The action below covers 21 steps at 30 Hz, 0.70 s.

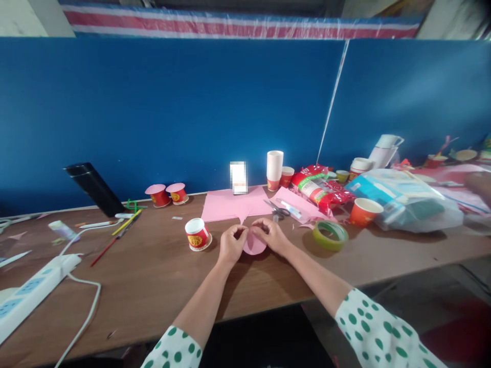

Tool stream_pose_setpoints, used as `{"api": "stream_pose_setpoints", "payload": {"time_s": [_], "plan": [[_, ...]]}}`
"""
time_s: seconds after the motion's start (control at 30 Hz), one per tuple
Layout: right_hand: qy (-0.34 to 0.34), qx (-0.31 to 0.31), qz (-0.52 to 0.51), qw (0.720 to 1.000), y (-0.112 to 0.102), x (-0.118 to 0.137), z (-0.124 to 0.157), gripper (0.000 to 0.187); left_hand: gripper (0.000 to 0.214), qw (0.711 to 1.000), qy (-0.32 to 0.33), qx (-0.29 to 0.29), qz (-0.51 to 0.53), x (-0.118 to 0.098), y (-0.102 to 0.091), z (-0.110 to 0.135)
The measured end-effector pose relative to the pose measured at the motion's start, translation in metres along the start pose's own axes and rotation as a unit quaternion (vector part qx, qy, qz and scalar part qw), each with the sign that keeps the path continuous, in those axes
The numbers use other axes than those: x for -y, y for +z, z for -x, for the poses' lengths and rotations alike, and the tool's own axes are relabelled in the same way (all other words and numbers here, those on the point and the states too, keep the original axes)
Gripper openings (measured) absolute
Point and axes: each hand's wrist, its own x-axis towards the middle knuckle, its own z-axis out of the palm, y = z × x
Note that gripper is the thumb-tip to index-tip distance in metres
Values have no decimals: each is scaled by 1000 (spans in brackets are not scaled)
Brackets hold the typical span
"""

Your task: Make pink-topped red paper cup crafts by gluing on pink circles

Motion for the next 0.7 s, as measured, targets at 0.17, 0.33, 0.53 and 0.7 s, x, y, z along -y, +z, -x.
{"api": "stream_pose_setpoints", "payload": {"time_s": [0.17, 0.33, 0.53, 0.7], "plan": [[62, 26, -135, 989, -2, -2, 0, 43, 28, 991, -33, 0, 130, 3, 2, -1], [118, 79, -235, 961, -3, 2, 2, 55, 32, 973, -39, 58, 221, 2, 3, 0], [144, 125, -287, 939, -8, 9, 3, 61, 31, 955, -35, 134, 261, -5, 1, 4], [161, 118, -306, 931, -10, 10, 4, 62, 39, 935, -98, 143, 308, -6, -1, 4]]}}
